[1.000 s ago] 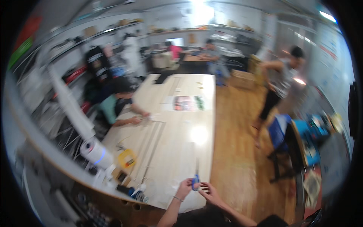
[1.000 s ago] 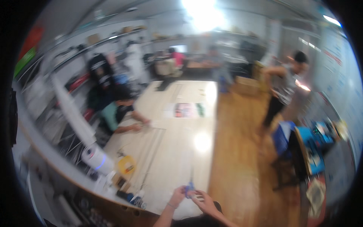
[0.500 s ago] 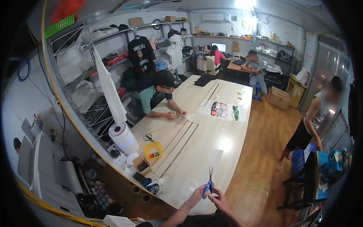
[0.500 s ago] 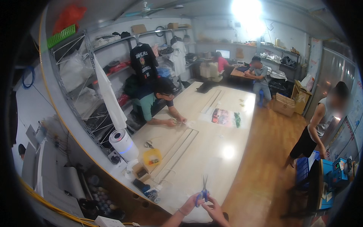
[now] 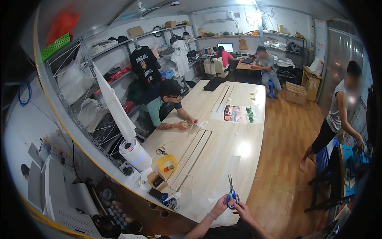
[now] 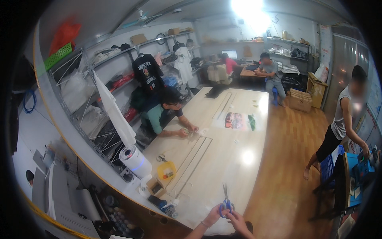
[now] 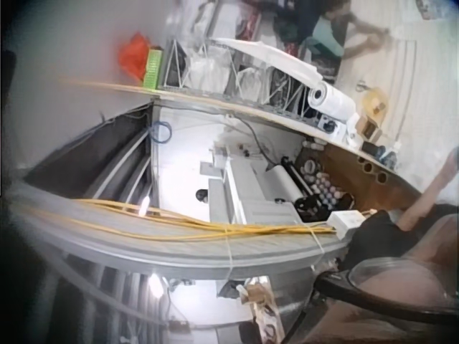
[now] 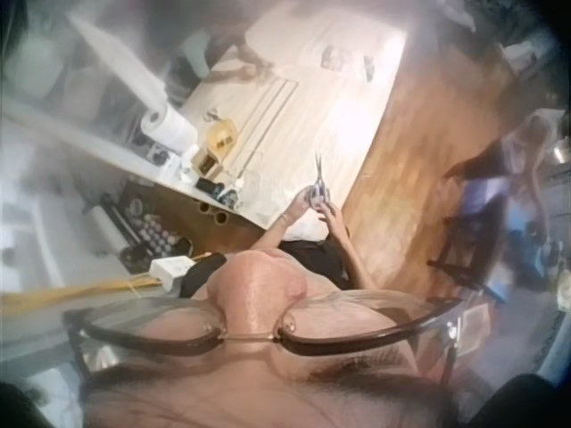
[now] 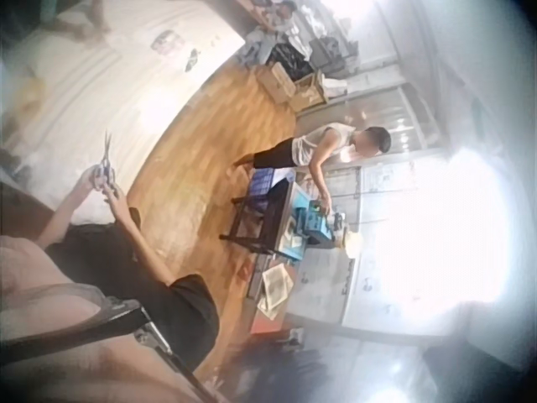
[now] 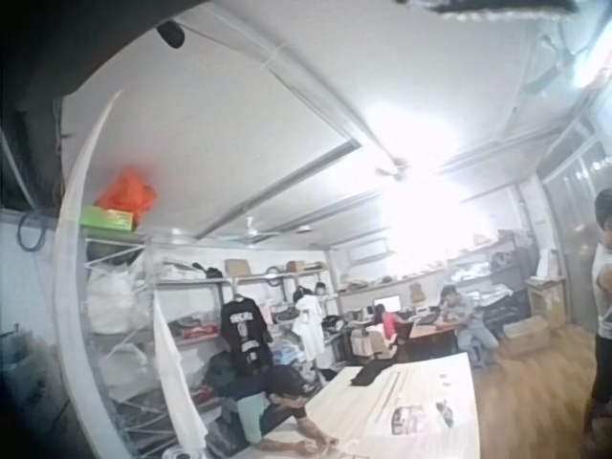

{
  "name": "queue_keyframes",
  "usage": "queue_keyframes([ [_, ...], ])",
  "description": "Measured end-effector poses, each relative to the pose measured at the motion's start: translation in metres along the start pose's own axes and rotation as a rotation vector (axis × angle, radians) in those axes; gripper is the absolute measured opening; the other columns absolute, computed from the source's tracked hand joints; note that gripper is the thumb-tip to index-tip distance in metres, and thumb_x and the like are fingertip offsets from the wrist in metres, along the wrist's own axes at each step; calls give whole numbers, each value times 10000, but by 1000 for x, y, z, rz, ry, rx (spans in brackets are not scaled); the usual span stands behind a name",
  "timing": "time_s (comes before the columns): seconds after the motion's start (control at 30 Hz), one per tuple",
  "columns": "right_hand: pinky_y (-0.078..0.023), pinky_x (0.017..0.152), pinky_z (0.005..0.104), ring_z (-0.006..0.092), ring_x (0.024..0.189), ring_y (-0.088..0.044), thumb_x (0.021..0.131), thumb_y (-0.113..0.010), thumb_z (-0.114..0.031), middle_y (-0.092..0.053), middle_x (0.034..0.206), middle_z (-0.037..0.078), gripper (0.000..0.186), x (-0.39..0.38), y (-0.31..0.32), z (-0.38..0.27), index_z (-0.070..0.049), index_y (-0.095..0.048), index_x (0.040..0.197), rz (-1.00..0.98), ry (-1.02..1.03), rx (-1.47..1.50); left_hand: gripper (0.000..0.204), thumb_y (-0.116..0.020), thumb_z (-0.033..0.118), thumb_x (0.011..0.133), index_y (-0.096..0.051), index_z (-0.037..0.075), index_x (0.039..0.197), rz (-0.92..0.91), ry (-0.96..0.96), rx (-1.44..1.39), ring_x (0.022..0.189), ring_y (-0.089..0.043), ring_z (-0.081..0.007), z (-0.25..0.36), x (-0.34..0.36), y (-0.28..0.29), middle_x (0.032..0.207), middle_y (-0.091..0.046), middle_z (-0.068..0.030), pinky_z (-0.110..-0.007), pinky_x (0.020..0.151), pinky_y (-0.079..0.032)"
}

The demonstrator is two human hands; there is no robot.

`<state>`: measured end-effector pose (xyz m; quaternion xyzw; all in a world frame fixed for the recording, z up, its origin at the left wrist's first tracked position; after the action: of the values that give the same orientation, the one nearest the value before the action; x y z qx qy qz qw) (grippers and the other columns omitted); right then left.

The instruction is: The person uses scissors to cut a sheet of white material on a work table. A coworker nearby handles black t-shirts, placing them on a heat press machine. The person continues cutting the material while the coworker operates the press.

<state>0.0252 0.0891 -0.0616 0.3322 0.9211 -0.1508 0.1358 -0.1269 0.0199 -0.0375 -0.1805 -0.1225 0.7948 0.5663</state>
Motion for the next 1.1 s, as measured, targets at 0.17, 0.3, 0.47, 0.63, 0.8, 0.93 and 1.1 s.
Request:
queue_keyframes([
  [0.17,-592,931,365,186,1120,-708,1108,-651,-338,-753,1214,94,411,-6,4,-10,2,-711,1330,39,58,-90,379,-856,191,979,-679,2,1256,67,-1,122,961,-687,-81,-1,0,2,1099,-730,-17,-264,846,-577],
  [0.3,-577,950,343,173,1107,-702,1093,-672,-252,-764,1191,84,325,-10,-1,-13,-1,-740,1288,-25,71,-43,450,-904,225,935,-684,-1,1257,90,-14,187,956,-691,-102,-7,-3,7,1110,-734,-28,-268,841,-583],
  [0.47,-566,989,346,176,1143,-696,1084,-678,-189,-759,1211,73,247,-6,0,-1,-22,-750,1250,-138,130,-140,418,-869,180,951,-700,9,1293,42,-67,239,1019,-702,-126,-5,-6,11,1153,-743,-46,-299,858,-603],
  [0.63,-562,1019,366,191,1164,-693,1073,-688,-166,-739,1236,74,204,-16,-15,-32,-23,-752,1203,-202,157,-142,464,-874,213,947,-697,20,1329,-22,-62,320,1103,-716,-156,16,-12,6,1226,-751,-61,-336,962,-589],
  [0.8,-586,997,383,223,1182,-697,1036,-727,-148,-705,1325,107,214,-13,-16,-36,-19,-740,1206,-192,296,-141,542,-871,276,955,-661,16,1382,-137,-78,390,1149,-713,-170,27,-10,-3,1276,-748,-81,-345,1016,-570],
  [0.93,-611,982,404,260,1248,-680,975,-794,-141,-660,1407,158,443,-20,-18,-49,0,-641,1365,-139,106,-205,651,-822,253,995,-555,26,1544,-174,36,384,1280,-657,-194,34,-15,-12,1349,-700,-93,-372,1099,-527],
  [1.1,-598,945,372,225,1136,-701,917,-842,-210,-679,1317,149,737,-18,-7,-25,-23,-481,1532,-107,74,-80,753,-791,254,1024,-425,56,1652,-309,-4,284,1379,-596,-199,45,-23,-33,1429,-633,-98,-371,1144,-487],
])
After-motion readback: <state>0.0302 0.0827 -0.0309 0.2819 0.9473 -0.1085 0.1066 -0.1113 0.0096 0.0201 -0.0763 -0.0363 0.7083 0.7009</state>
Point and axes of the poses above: each hand's wrist, its own x-axis towards the middle knuckle, its own y-axis out of the back of the hand, z = x × y, the point moved 5 cm from there along x, towards the middle knuckle
